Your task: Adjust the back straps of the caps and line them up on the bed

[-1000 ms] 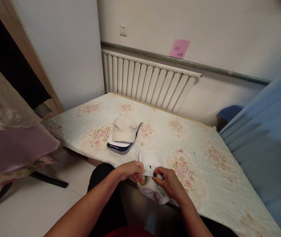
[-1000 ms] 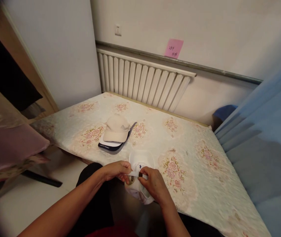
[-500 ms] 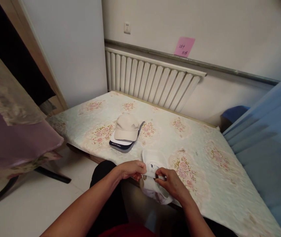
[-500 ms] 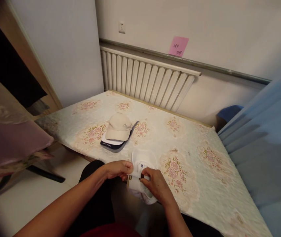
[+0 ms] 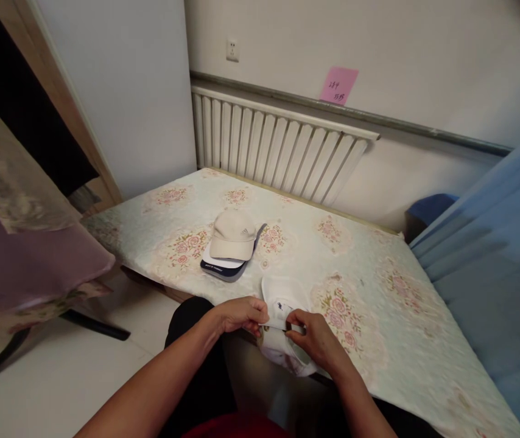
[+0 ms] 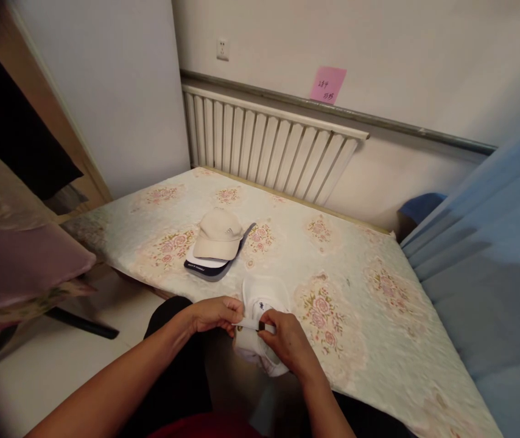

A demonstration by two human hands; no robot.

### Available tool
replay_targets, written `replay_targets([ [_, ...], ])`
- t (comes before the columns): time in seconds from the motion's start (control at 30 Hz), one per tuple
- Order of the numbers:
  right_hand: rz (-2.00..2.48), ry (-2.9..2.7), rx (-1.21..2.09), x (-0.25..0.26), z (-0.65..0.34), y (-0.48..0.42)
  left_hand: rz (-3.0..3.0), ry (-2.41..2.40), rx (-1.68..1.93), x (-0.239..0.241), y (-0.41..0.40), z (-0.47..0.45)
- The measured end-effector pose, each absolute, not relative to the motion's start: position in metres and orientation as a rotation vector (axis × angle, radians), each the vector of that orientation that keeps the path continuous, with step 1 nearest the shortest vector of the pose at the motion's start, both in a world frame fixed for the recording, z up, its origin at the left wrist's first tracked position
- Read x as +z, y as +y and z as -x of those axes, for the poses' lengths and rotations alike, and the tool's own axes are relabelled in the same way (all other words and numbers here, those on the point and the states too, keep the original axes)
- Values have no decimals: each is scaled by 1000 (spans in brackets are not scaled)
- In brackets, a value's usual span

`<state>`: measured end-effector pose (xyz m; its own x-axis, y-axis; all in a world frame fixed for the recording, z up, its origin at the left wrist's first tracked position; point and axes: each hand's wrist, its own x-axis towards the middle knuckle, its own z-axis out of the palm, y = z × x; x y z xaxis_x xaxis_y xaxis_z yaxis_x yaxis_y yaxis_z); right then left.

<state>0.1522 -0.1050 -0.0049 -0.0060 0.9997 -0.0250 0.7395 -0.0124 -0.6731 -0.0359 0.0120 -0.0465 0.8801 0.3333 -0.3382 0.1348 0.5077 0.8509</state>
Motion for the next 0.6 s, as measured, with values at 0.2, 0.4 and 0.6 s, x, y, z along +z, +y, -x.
replay_targets([
  [0.2, 1804, -1776, 721, -3, -151, -105, -1012, 481, 134, -49, 11, 37],
  [0.4, 1735, -1774, 704, -1, -148, -105, -1011, 503, 152, -46, 10, 37],
  [0.6, 1715, -1751, 713, 0, -147, -105, -981, 453, 153, -48, 11, 38],
])
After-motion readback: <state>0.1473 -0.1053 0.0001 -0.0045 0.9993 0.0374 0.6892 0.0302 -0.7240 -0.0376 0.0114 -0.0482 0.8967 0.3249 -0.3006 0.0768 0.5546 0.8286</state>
